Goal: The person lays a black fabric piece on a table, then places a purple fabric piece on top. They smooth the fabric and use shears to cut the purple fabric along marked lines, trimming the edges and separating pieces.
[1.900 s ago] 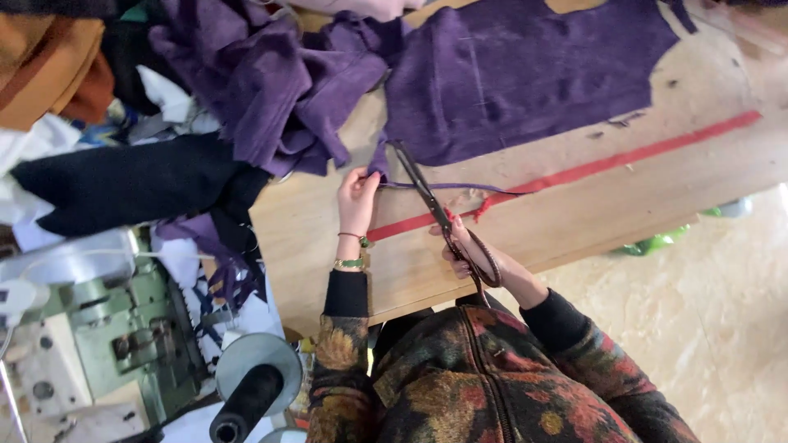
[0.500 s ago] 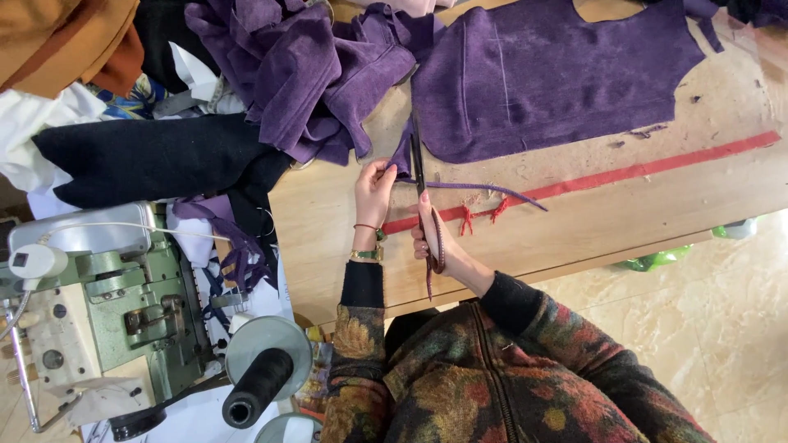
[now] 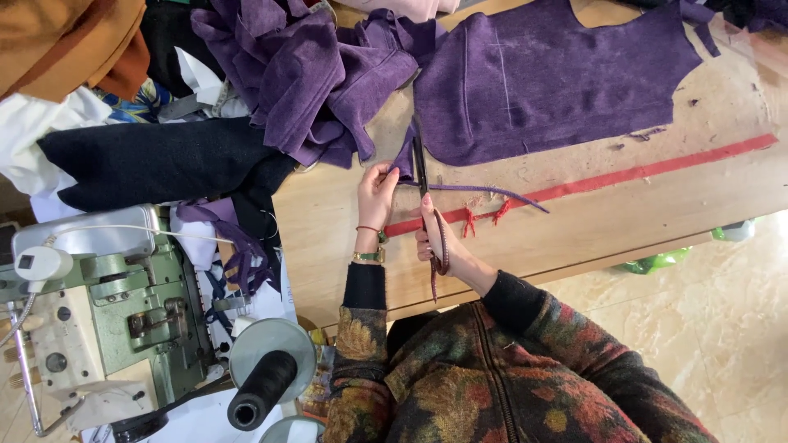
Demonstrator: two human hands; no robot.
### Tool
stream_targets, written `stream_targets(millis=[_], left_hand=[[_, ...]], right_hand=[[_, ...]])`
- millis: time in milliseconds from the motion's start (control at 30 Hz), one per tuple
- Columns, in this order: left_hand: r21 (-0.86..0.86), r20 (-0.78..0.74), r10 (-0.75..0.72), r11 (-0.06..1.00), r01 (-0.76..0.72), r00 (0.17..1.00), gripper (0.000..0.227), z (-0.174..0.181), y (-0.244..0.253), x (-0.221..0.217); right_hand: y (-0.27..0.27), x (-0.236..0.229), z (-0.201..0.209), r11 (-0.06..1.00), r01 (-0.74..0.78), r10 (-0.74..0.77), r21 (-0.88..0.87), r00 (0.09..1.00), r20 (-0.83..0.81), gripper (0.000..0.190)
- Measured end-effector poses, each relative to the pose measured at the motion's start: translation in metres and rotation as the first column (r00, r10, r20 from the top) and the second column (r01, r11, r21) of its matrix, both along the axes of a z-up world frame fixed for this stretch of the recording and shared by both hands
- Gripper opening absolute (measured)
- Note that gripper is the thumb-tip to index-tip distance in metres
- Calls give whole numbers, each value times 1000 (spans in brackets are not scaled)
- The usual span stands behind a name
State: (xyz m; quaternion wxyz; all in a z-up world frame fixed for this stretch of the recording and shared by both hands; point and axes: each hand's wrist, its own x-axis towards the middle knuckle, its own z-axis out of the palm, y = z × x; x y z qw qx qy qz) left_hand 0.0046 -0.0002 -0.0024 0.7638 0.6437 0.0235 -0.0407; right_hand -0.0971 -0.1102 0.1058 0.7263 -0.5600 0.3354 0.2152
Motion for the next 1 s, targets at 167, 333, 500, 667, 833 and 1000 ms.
stream_targets(millis=[167, 333, 500, 667, 833, 1000], left_hand=[[19, 21, -15, 1000, 15, 1000, 14, 1, 4, 0], [41, 2, -11, 999, 11, 1000, 17, -14, 3, 4], [64, -3, 0, 998, 1, 1000, 15, 6, 3, 0], [33, -53, 60, 998, -58, 997, 15, -10, 2, 0], [-277, -273, 490, 784, -555, 828, 20, -6, -4, -25], [-36, -23, 628, 777, -628, 778, 33, 20, 7, -51]], right_hand=[[-1, 1, -14, 1000, 19, -19, 17, 1000, 3, 69], [-9, 1, -33, 999, 41, -41, 19, 998, 39, 61], [-11, -1, -23, 999, 29, -31, 34, 998, 53, 59], [-16, -17, -13, 997, -70, 67, 24, 990, 124, 54], [-42, -33, -29, 966, -257, 229, 29, 901, 367, 37], [-116, -35, -17, 937, -220, 328, -271, 821, 468, 41]])
